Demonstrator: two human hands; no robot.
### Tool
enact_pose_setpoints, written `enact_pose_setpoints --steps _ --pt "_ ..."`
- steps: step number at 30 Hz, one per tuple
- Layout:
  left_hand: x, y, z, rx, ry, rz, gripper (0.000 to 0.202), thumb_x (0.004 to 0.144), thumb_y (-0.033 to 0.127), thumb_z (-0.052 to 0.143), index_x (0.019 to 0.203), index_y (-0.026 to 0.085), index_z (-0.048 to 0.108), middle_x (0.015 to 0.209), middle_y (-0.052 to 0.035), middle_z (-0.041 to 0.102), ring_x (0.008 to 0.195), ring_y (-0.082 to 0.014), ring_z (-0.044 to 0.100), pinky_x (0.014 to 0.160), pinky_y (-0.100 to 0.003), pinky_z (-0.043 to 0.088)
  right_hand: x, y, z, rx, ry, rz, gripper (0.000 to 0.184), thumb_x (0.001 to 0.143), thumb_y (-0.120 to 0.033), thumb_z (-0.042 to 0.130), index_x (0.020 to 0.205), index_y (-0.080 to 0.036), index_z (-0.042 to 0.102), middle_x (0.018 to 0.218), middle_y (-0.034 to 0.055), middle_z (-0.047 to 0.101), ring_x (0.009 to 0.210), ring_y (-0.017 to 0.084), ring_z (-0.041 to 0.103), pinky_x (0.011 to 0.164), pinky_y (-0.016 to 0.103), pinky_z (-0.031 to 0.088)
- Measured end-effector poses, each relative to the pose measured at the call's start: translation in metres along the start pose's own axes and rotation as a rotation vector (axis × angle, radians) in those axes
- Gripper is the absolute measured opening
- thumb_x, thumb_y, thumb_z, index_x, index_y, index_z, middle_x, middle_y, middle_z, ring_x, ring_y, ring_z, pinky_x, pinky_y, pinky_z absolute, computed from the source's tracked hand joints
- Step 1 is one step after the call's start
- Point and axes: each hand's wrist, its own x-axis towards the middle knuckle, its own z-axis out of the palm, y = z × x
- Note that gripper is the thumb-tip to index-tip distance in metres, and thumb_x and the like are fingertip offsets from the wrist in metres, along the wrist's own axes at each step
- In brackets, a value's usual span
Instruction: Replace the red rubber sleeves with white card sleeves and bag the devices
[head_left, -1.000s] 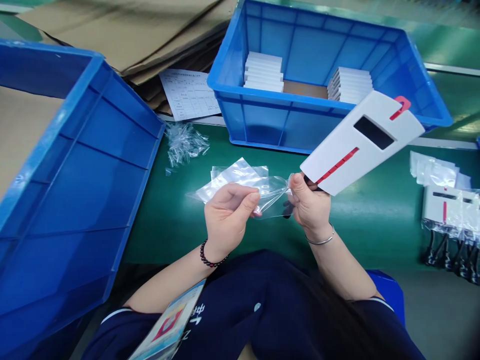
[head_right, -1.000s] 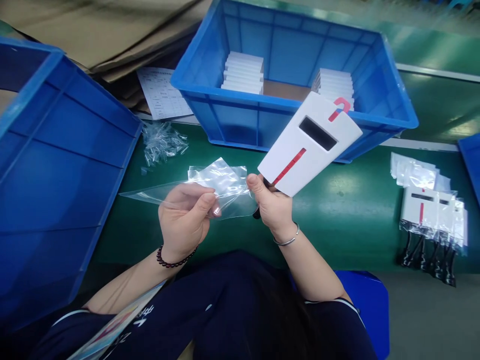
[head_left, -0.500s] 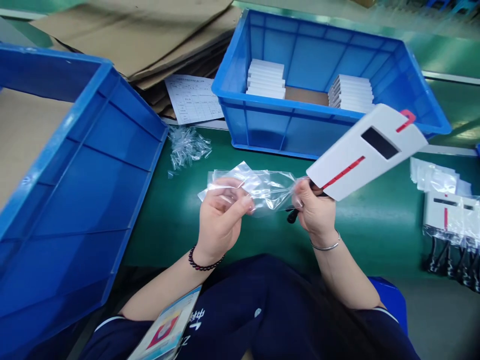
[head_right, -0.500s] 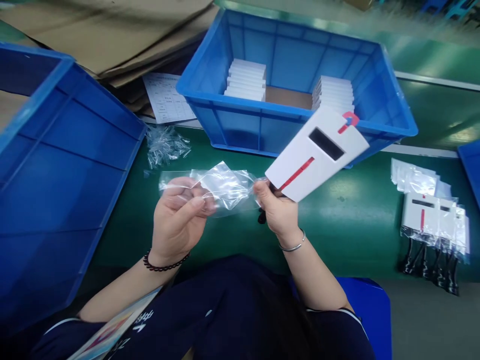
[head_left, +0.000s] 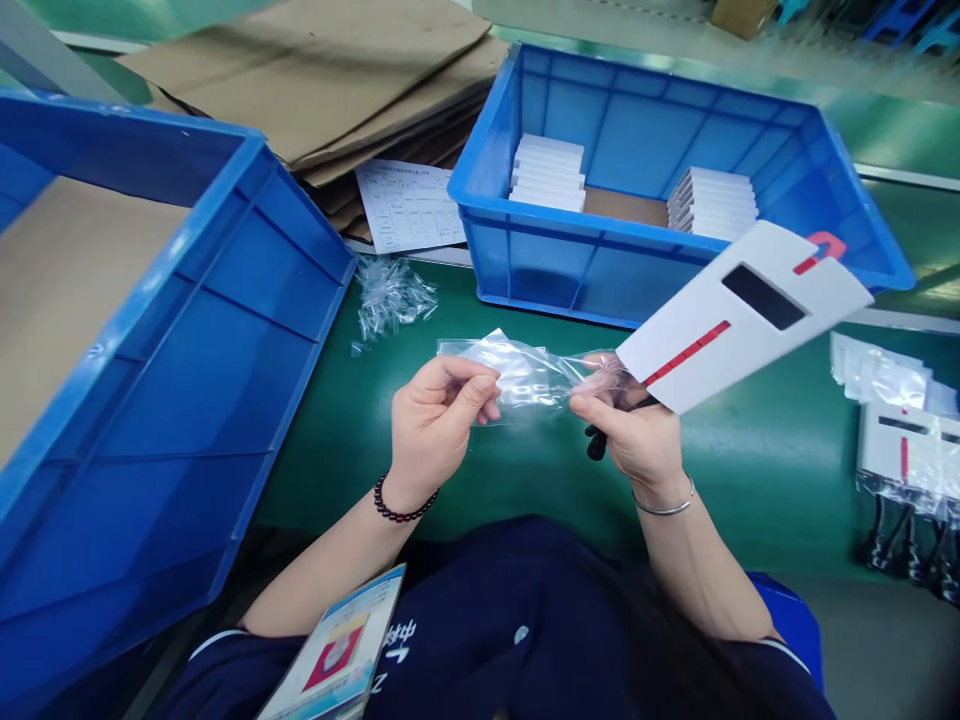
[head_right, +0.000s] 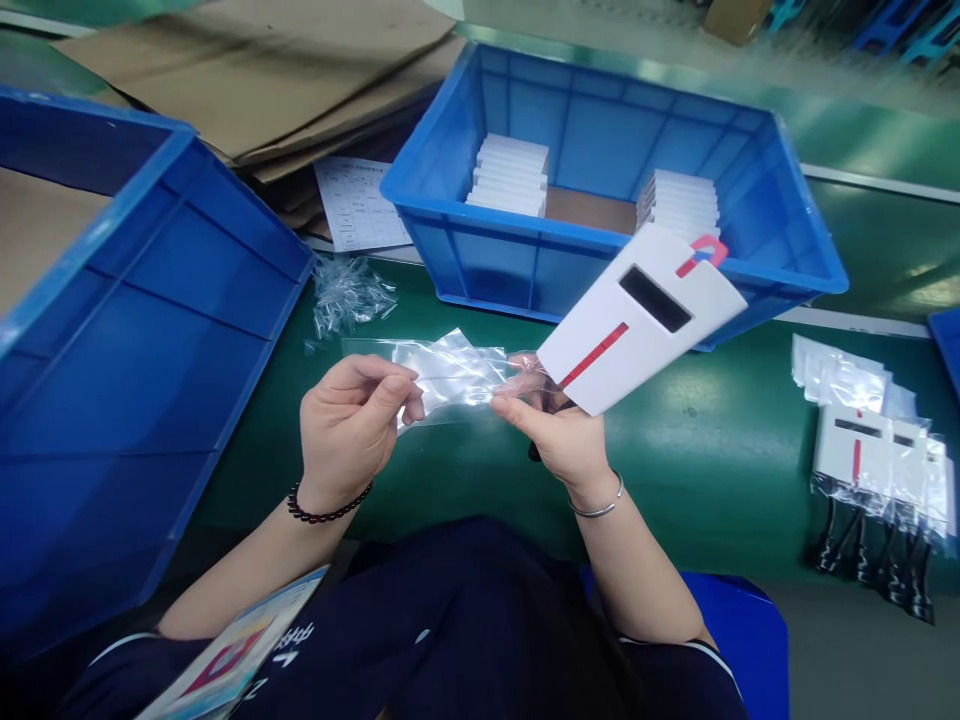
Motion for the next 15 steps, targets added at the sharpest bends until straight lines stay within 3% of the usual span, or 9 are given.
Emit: enact_pose_setpoints --steps 2,5,9,12,15 --pt "-0.001 -0.0011 -0.0011 0.042 -0.015 0.033 0.014 0.085 0.028 0.072 0.077 0.017 0.068 0.063 0.001 0.065 0.049 -0.0085 0.061 0.044 -0.017 0.048 0.0006 -0.0003 0.0024 0.037 0.053 0.034 0.02 0.069 -0.031 0.086 0.068 -0.022 0.069 0.07 -0.0004 0.067 0.073 0.017 0.066 0.067 0.031 0.058" --pt "-0.0024 -0.0021 -0.0019 0.065 -0.008 0.011 0.017 0.086 0.031 0.071 0.077 0.017 0.065 0.061 0.0018 0.064 0.047 -0.0085 0.061 0.042 -0.016 0.047 0.0023 0.0013 0.005 0.126 0.08 0.091 0.022 0.074 -0.039 0.082 0.071 -0.021 0.068 0.065 -0.0028 0.062 0.049 0.009 0.053 0.048 0.026 0.049" --pt "-0.0033 -0.0036 -0.0031 0.054 0.027 -0.003 0.021 0.085 0.034 0.072 0.078 0.017 0.063 0.057 0.0033 0.061 0.045 -0.0078 0.059 0.042 -0.016 0.046 0.004 0.0037 0.0051 0.115 0.052 0.058 0.029 0.066 -0.038 0.088 0.083 -0.022 0.07 0.076 -0.0002 0.067 0.065 0.013 0.06 0.06 0.029 0.055" --pt "-0.0032 -0.0042 -0.0044 0.079 0.007 -0.014 0.023 0.085 0.035 0.072 0.076 0.017 0.062 0.059 0.0027 0.061 0.046 -0.0082 0.059 0.043 -0.017 0.047 0.0044 0.0024 0.0041 0.116 0.096 0.066 0.029 0.072 -0.045 0.082 0.075 -0.021 0.067 0.06 -0.0026 0.059 0.05 0.01 0.051 0.047 0.026 0.047" --pt "-0.0007 -0.004 -0.0072 0.066 0.042 -0.002 0.025 0.083 0.038 0.073 0.076 0.017 0.062 0.057 0.003 0.059 0.045 -0.009 0.059 0.042 -0.018 0.047 0.0055 -0.0011 0.0014 0.159 0.033 0.078 0.037 0.072 -0.056 0.079 0.083 -0.022 0.068 0.076 0.0023 0.067 0.054 0.011 0.054 0.043 0.025 0.042"
